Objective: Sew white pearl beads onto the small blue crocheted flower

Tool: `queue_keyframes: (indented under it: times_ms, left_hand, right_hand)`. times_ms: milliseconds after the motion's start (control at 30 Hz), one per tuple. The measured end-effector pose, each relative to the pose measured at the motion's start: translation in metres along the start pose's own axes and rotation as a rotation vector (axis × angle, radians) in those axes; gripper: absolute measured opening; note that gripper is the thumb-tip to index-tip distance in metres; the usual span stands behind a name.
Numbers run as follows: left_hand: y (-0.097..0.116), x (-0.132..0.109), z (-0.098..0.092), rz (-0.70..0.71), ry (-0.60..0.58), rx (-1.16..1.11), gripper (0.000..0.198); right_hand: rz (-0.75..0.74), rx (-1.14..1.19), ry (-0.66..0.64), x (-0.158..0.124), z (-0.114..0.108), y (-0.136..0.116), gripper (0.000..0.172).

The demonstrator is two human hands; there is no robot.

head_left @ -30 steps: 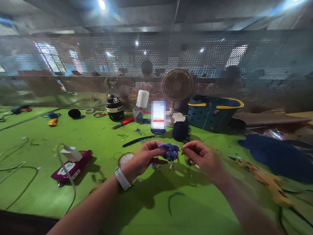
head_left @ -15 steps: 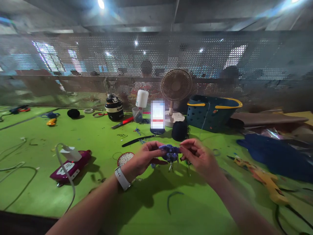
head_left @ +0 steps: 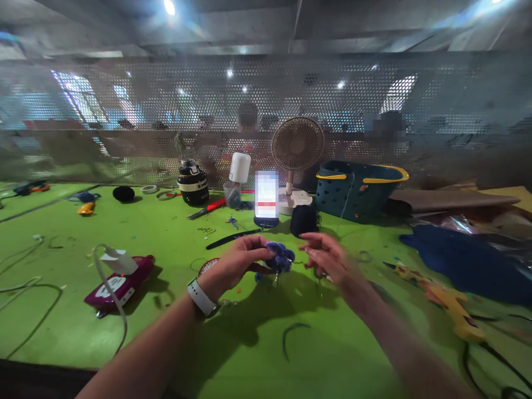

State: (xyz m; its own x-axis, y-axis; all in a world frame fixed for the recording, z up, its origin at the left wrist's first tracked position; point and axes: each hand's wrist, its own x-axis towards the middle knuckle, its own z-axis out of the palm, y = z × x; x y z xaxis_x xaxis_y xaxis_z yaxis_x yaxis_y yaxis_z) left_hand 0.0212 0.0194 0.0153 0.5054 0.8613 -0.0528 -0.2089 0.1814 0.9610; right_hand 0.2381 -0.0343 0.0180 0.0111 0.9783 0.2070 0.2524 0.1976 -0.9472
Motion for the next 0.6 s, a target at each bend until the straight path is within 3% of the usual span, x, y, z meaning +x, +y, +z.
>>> queue_keyframes:
  times_ms: [167,233,300,467,600]
  left_hand:
    - [0.0,-0.002,-0.003,-0.095,-0.146,0.007,0.025]
    - [0.001,-0.003,-0.004,-0.099,-0.166,0.003,0.025]
    - [0.002,-0.003,-0.005,-0.1,-0.173,0.002,0.025]
    - [0.006,-0.004,-0.007,-0.058,-0.131,0.019,0.02]
    - [0.008,-0.002,-0.013,-0.028,-0.069,0.006,0.02]
  right_hand:
    - [0.158,0.35,-0.446,0.002,0.004,0.003,0.048]
    - [0.186,0.398,-0.518,0.001,0.006,0.003,0.05]
    - [0.182,0.386,-0.489,0.0,0.008,0.002,0.047]
    - [0.13,0.242,-0.276,-0.001,0.007,-0.005,0.015]
    - [0.101,0.299,-0.081,0.001,0.004,-0.008,0.016]
